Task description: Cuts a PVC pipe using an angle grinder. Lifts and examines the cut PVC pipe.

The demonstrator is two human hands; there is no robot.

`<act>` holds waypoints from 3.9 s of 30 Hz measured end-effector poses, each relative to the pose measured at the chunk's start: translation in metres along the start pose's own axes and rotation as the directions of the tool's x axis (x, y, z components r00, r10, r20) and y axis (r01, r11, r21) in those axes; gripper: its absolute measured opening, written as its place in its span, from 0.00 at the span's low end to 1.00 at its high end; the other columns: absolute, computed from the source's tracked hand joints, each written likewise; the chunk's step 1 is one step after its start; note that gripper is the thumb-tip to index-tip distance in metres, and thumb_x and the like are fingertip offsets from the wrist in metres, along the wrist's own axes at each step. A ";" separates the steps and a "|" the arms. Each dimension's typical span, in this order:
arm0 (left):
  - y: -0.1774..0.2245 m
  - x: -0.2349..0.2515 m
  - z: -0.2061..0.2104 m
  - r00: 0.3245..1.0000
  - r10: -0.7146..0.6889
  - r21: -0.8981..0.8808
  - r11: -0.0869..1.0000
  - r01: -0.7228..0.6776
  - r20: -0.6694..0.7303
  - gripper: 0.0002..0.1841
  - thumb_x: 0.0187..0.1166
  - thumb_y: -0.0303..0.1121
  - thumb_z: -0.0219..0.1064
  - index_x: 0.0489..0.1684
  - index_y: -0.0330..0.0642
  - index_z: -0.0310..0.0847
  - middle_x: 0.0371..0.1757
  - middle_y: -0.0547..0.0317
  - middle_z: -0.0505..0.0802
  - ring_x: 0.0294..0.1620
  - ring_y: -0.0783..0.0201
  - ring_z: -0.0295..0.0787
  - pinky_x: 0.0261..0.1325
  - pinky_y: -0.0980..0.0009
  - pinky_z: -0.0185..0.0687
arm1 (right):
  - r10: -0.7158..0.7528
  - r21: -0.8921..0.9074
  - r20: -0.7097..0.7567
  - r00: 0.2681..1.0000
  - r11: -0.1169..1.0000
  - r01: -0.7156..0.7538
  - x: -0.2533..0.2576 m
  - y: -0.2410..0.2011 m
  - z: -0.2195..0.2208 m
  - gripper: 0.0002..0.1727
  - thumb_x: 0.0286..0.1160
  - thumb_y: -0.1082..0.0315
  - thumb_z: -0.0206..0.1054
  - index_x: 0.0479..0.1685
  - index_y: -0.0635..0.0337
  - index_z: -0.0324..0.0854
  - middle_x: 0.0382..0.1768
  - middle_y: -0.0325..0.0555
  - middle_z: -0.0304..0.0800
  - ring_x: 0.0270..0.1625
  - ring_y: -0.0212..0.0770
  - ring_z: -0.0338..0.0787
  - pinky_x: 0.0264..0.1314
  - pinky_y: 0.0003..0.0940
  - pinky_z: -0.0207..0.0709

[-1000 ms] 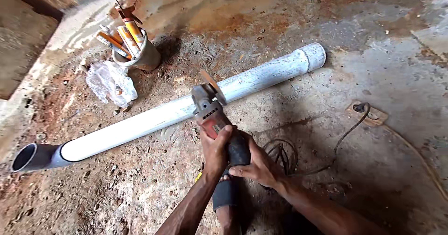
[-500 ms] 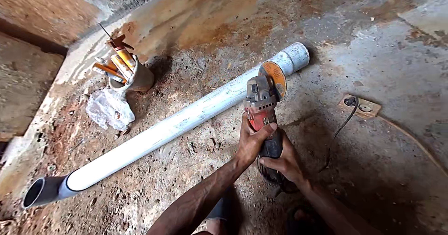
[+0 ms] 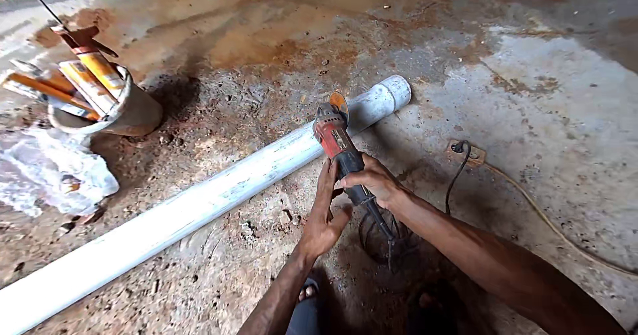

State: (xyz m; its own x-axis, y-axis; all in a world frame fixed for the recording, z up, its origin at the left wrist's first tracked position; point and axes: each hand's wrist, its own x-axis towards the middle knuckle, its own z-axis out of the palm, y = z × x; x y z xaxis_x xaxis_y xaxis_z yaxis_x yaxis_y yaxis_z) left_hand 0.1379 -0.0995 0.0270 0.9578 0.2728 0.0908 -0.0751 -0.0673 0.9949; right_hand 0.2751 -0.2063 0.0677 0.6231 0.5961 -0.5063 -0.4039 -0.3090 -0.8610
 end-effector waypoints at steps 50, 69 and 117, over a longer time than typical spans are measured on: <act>-0.015 0.059 -0.073 0.825 -0.537 -0.919 0.391 0.057 -0.177 0.40 0.85 0.69 0.26 0.63 0.48 0.74 0.46 0.50 0.94 0.46 0.55 0.94 0.46 0.55 0.91 | -0.144 -0.528 0.137 0.980 0.827 0.195 0.023 0.022 0.082 0.67 0.48 0.63 0.83 0.97 0.52 0.40 0.75 0.59 0.78 0.74 0.54 0.82 0.75 0.54 0.75; -0.092 0.048 -0.193 0.948 -0.262 0.965 0.138 0.224 -0.183 0.63 0.48 0.56 0.88 0.91 0.39 0.56 0.85 0.30 0.69 0.85 0.31 0.62 0.85 0.34 0.50 | -0.078 -0.595 0.035 0.996 0.799 0.083 0.061 0.037 0.065 0.61 0.53 0.60 0.79 0.96 0.44 0.47 0.66 0.57 0.85 0.66 0.55 0.87 0.66 0.57 0.79; -0.091 0.056 -0.192 0.924 -0.304 0.959 0.088 0.270 -0.233 0.63 0.46 0.58 0.87 0.92 0.48 0.57 0.83 0.39 0.73 0.84 0.39 0.66 0.83 0.39 0.54 | -0.042 -0.564 0.018 0.999 0.825 0.045 0.077 0.046 0.063 0.61 0.54 0.59 0.79 0.96 0.45 0.46 0.62 0.57 0.87 0.62 0.53 0.88 0.65 0.55 0.79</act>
State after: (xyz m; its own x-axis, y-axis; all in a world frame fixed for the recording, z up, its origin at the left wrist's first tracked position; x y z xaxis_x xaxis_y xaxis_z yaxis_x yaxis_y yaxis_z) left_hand 0.1447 0.1057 -0.0505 0.8430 0.4957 -0.2087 0.5185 -0.8522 0.0701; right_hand 0.2621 -0.1275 -0.0079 0.6276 0.6218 -0.4685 0.0727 -0.6459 -0.7599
